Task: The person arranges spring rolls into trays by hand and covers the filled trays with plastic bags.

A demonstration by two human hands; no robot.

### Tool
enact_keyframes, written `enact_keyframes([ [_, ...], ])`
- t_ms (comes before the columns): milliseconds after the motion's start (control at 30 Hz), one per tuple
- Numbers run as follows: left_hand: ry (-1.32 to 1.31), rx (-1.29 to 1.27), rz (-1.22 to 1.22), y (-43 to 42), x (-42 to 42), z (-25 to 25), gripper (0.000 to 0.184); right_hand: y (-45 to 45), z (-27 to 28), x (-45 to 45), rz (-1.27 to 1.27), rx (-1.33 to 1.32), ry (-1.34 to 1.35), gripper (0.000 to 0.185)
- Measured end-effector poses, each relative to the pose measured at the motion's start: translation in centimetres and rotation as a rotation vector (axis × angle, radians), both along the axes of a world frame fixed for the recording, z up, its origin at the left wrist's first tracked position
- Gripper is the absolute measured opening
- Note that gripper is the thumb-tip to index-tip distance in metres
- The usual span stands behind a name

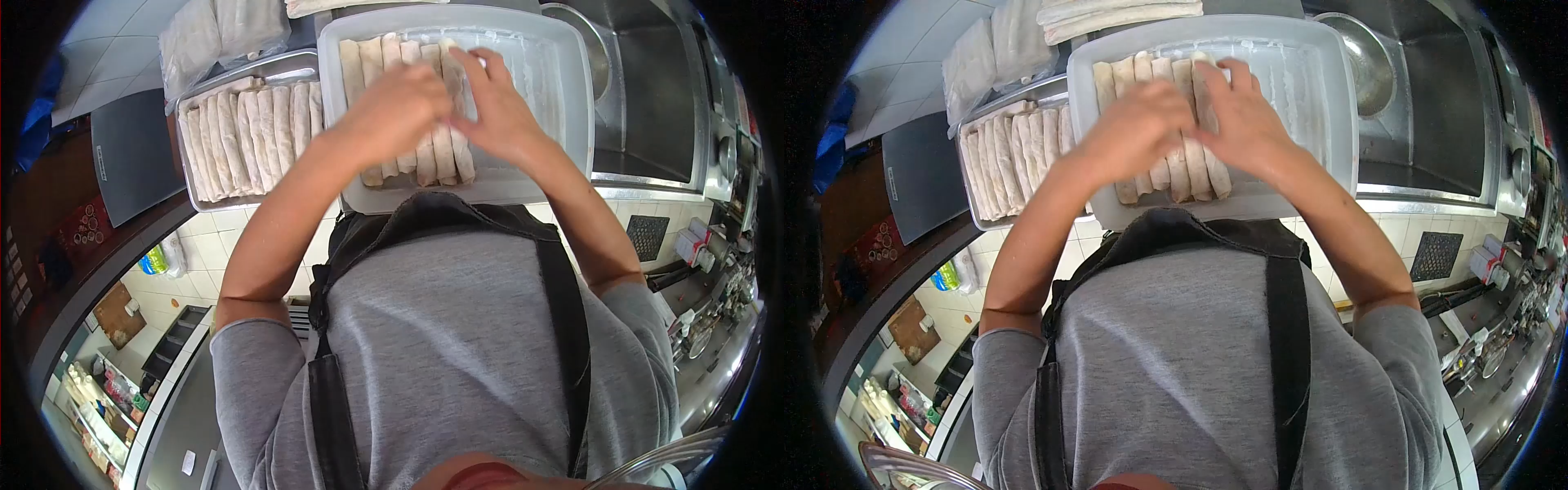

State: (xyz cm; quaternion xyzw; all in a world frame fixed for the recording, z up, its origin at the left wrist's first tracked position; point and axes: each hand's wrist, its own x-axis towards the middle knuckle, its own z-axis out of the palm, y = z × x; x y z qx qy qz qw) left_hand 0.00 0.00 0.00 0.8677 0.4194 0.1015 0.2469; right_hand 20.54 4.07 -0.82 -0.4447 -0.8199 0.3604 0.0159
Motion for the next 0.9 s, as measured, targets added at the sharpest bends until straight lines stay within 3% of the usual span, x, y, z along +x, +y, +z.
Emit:
enact_keyframes([
  [67,-0.012,-0.052,-0.145,-2.0,1.2,0.3,0.026,-2.1,1.3,1.2,0.105,0.025,-0.091,0.115],
  [367,0.096,0.095,-0.026,-4.7,1.6,-2.3,0.053,-4.3,-1.4,1.4,0.212,0.149,-0.052,0.126],
  [767,0.128,0.149,0.111,-4.6,1.2,-2.0,0.043,-3.1,-1.5,0.8,0.135,0.134,0.112,0.107],
  [900,-0.058,0.15,0.278,-4.8,-0.6,2.0,0.031,-2.7,-2.0,1.0,-0.132,-0.101,0.398,0.092],
])
